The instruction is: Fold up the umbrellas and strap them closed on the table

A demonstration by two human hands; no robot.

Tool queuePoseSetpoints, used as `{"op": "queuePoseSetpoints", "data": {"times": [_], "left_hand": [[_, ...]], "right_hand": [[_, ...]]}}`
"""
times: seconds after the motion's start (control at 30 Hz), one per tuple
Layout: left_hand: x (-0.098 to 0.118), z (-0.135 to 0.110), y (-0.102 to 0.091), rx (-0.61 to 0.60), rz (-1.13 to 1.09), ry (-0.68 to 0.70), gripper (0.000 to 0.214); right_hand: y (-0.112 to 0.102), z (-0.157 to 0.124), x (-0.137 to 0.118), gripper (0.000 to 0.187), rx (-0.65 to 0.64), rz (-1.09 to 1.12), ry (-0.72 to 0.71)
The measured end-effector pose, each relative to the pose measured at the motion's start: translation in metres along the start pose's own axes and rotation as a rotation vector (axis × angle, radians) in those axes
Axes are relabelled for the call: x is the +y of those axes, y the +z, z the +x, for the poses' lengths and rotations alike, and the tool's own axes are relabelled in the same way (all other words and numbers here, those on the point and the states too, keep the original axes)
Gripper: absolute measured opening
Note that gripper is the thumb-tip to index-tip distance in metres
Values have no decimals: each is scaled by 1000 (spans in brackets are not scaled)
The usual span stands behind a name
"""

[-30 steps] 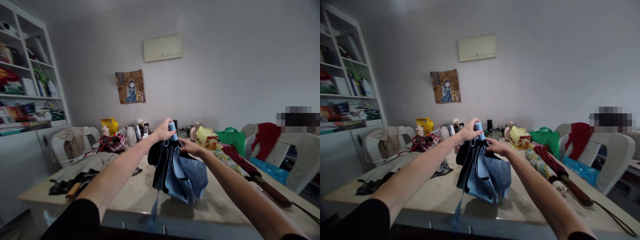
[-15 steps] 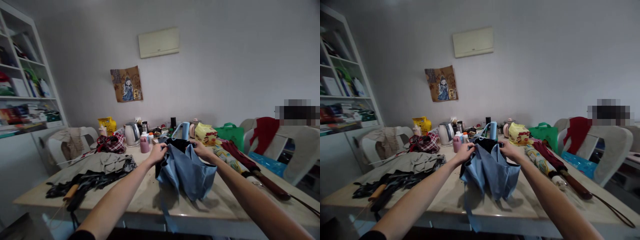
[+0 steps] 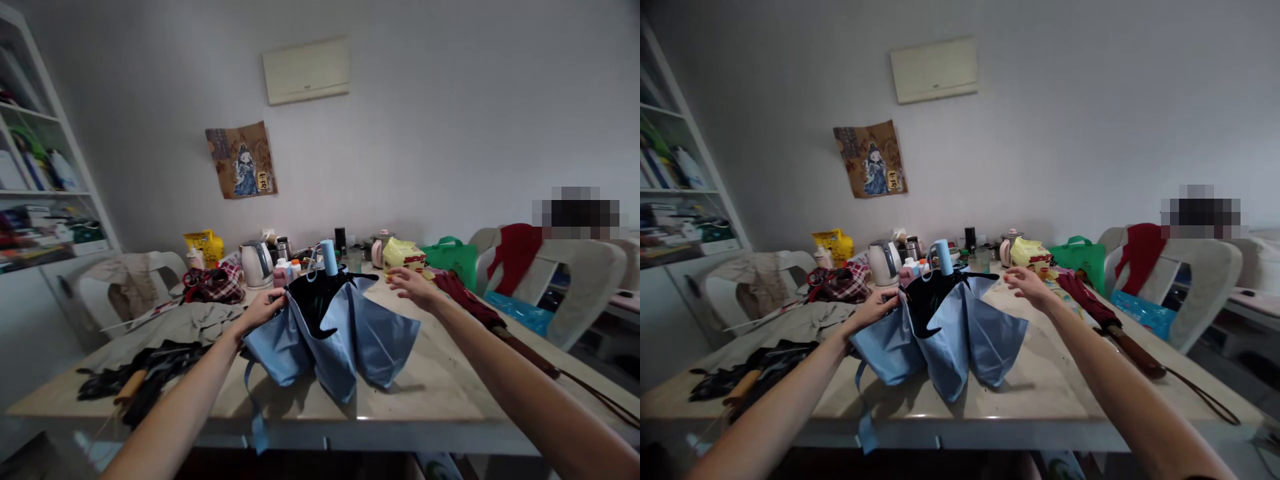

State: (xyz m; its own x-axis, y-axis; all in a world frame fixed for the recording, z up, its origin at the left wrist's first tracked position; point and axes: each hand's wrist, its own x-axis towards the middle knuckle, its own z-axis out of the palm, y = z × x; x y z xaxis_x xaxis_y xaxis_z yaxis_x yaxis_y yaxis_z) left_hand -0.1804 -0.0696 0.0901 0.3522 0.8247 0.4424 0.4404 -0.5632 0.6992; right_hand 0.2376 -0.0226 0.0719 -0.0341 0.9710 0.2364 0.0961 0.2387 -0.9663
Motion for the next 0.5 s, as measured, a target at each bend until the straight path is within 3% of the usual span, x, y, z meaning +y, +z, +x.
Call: {"op": "queuePoseSetpoints", "data": {"times": [0.17,0.23,0.3,0.37,0.5], "left_hand": [[-2,-6,8,-32,-74,-29,53],[-3,-6,8,-20,-86,-39,55],[-6,-7,4,8,-105,-61,57],[-12,-9,-10,62,-126,-93,59],[-31,-17,-60,248,-181,-159,67]], "right_hand": [[68,12,-19,92,-315,-195,-130],[93,16,-27,71,-465,-266,-182],[109,18,-32,36,-539,-294,-236],[110,21,-36,17,-494,-289,-282],[76,27,-45,16,-270,-253,-328]]}}
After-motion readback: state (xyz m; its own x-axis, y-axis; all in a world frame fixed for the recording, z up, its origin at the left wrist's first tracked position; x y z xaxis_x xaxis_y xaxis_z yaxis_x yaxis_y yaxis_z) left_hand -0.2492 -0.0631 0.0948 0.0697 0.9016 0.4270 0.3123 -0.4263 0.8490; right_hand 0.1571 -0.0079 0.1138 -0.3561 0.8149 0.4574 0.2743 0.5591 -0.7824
